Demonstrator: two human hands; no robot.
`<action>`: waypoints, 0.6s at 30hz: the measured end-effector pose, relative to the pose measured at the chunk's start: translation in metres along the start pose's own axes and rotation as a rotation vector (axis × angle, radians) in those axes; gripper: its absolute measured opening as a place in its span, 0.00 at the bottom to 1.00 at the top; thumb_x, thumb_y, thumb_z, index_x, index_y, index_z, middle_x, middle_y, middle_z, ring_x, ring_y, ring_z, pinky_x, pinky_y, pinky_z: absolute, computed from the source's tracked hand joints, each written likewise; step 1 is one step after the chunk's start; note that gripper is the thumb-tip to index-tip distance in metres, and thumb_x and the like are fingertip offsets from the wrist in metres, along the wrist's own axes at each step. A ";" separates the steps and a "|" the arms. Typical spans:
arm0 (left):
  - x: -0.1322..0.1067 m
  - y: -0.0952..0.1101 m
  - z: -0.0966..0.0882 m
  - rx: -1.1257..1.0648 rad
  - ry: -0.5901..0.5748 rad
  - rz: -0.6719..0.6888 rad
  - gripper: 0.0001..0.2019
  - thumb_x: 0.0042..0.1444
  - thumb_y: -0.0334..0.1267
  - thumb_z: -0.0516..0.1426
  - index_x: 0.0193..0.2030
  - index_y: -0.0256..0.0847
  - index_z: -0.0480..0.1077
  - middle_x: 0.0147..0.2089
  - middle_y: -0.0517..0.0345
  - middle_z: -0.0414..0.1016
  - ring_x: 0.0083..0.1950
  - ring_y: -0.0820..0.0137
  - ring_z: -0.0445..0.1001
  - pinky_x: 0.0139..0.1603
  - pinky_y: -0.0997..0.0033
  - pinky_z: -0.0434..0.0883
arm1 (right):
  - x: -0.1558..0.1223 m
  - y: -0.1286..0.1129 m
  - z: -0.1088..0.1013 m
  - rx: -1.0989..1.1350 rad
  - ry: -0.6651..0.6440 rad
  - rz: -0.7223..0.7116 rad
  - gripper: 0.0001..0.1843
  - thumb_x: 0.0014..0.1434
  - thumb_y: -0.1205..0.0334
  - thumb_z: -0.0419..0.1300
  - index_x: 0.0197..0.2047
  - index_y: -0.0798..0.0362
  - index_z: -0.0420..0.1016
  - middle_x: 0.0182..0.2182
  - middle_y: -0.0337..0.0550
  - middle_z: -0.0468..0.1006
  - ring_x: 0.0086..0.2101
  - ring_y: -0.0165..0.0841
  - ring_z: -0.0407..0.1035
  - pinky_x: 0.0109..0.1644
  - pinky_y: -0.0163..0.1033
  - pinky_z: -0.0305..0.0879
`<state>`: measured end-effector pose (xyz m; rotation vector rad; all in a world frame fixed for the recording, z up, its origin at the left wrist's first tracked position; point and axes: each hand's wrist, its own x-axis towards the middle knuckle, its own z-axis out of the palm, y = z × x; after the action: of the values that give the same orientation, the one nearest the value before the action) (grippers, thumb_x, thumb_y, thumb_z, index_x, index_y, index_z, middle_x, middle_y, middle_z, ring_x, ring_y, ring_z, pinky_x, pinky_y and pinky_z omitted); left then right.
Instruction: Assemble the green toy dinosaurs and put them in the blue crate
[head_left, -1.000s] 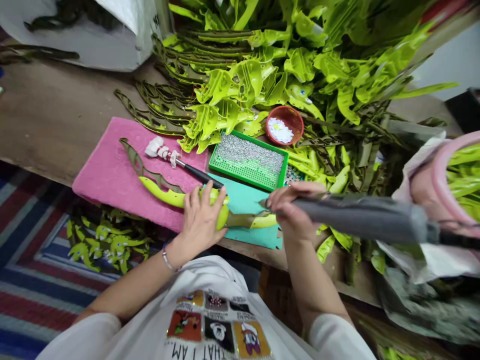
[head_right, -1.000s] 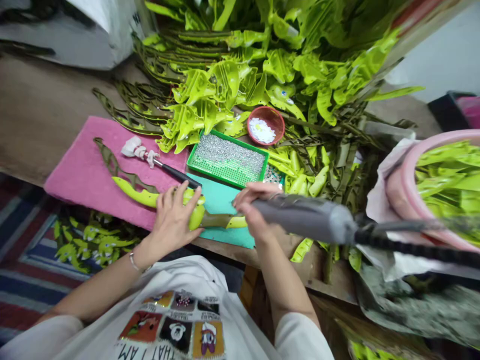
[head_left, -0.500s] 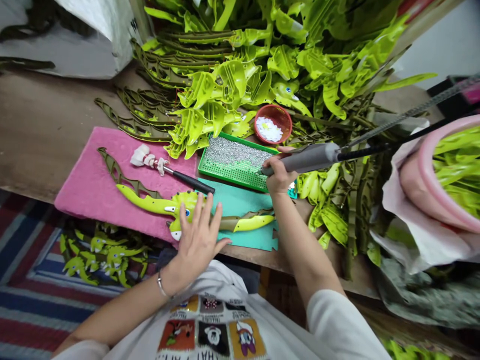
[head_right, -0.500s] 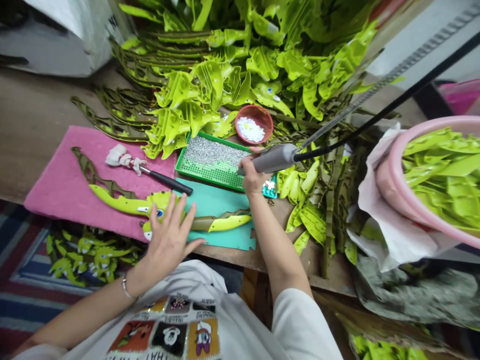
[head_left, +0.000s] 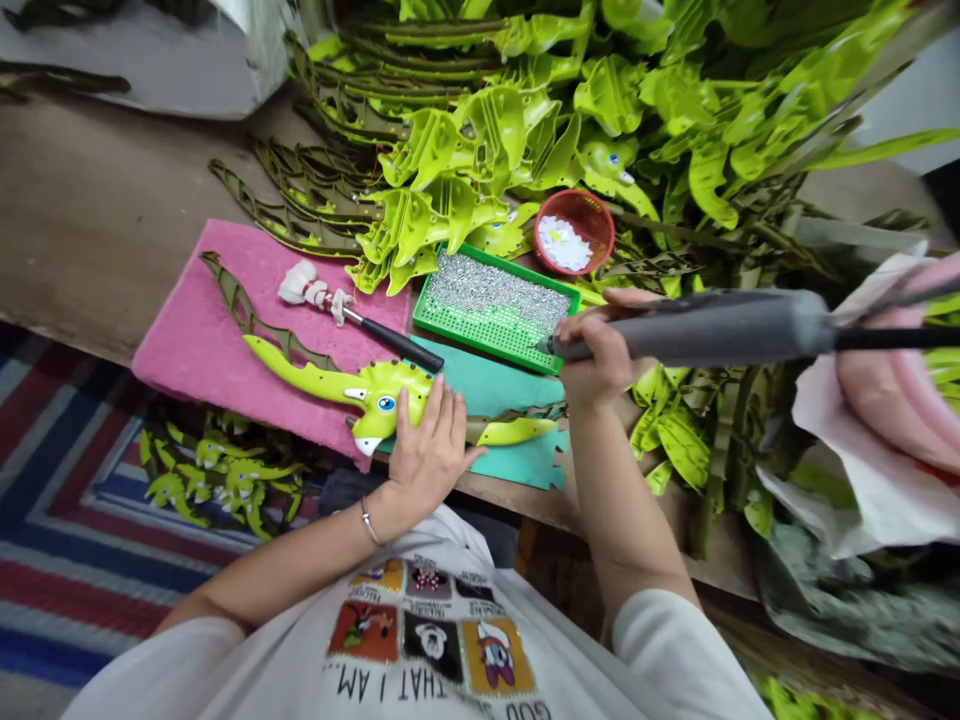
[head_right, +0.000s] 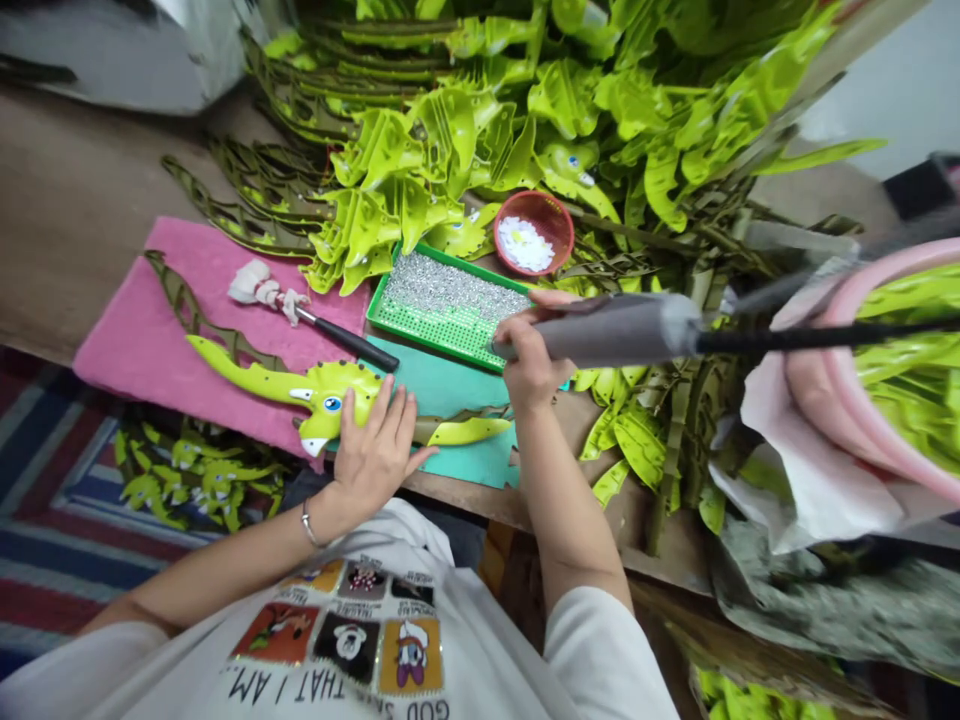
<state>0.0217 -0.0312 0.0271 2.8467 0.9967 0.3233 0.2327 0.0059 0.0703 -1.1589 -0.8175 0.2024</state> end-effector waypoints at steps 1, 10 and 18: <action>0.000 0.000 0.000 -0.002 0.006 0.000 0.29 0.68 0.50 0.52 0.64 0.24 0.65 0.65 0.30 0.68 0.73 0.47 0.57 0.72 0.28 0.44 | -0.010 -0.012 0.000 0.066 -0.056 0.003 0.10 0.50 0.58 0.64 0.37 0.47 0.71 0.16 0.27 0.67 0.16 0.28 0.62 0.23 0.38 0.65; -0.002 0.000 0.004 0.019 0.056 0.007 0.26 0.69 0.47 0.51 0.63 0.25 0.65 0.64 0.33 0.70 0.74 0.50 0.55 0.72 0.28 0.46 | -0.083 -0.046 -0.010 0.167 -0.303 0.149 0.12 0.56 0.62 0.64 0.44 0.43 0.70 0.19 0.27 0.71 0.19 0.30 0.66 0.26 0.38 0.68; -0.002 0.000 0.004 0.035 0.030 0.023 0.26 0.70 0.47 0.49 0.64 0.25 0.65 0.65 0.33 0.68 0.74 0.50 0.56 0.73 0.31 0.42 | -0.083 -0.023 -0.009 0.175 -0.432 0.237 0.10 0.52 0.66 0.66 0.35 0.46 0.70 0.22 0.30 0.72 0.22 0.30 0.69 0.26 0.38 0.68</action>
<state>0.0210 -0.0324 0.0232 2.8953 0.9850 0.3546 0.1740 -0.0549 0.0506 -1.0580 -1.0143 0.7260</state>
